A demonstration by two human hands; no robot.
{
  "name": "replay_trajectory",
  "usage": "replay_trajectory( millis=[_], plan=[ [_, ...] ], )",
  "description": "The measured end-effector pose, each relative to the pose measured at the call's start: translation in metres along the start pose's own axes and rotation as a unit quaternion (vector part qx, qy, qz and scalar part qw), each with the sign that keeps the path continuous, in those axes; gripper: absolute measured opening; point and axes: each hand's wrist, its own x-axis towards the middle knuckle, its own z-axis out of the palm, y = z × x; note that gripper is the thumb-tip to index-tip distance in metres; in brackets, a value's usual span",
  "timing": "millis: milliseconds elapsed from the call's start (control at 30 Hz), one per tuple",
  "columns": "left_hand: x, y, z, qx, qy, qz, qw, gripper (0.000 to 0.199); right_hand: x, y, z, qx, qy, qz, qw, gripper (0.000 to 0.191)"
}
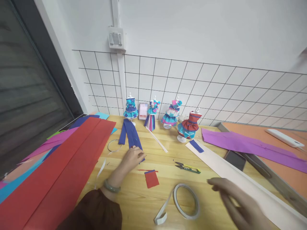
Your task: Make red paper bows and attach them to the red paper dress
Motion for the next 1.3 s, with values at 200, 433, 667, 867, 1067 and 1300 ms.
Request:
replay_trajectory(
  millis=[200, 433, 667, 867, 1067, 1300],
  plan=[
    [-0.006, 0.021, 0.003, 0.076, -0.178, 0.042, 0.980, 0.014, -0.009, 0.010, 0.049, -0.025, -0.188, 0.000, 0.982, 0.027],
    [-0.011, 0.032, 0.016, 0.095, -0.251, 0.016, 0.963, 0.006, 0.011, -0.006, 0.069, 0.015, -0.256, 0.002, 0.967, 0.025],
    [-0.003, 0.042, 0.003, 0.046, -0.255, -0.014, 0.966, 0.014, 0.022, -0.004, 0.070, 0.061, -0.248, 0.021, 0.967, 0.026],
    [0.009, 0.048, -0.012, -0.155, -0.165, -0.113, 0.967, 0.023, 0.034, 0.004, 0.075, 0.133, -0.243, 0.064, 0.959, 0.025],
    [0.023, 0.065, -0.018, -0.284, -0.131, -0.122, 0.942, 0.033, 0.067, -0.012, 0.098, 0.339, -0.244, 0.198, 0.887, 0.042],
    [0.043, 0.087, -0.016, -0.317, -0.152, -0.085, 0.932, 0.031, 0.126, -0.050, 0.106, 0.460, -0.231, 0.213, 0.830, 0.050]
  ],
)
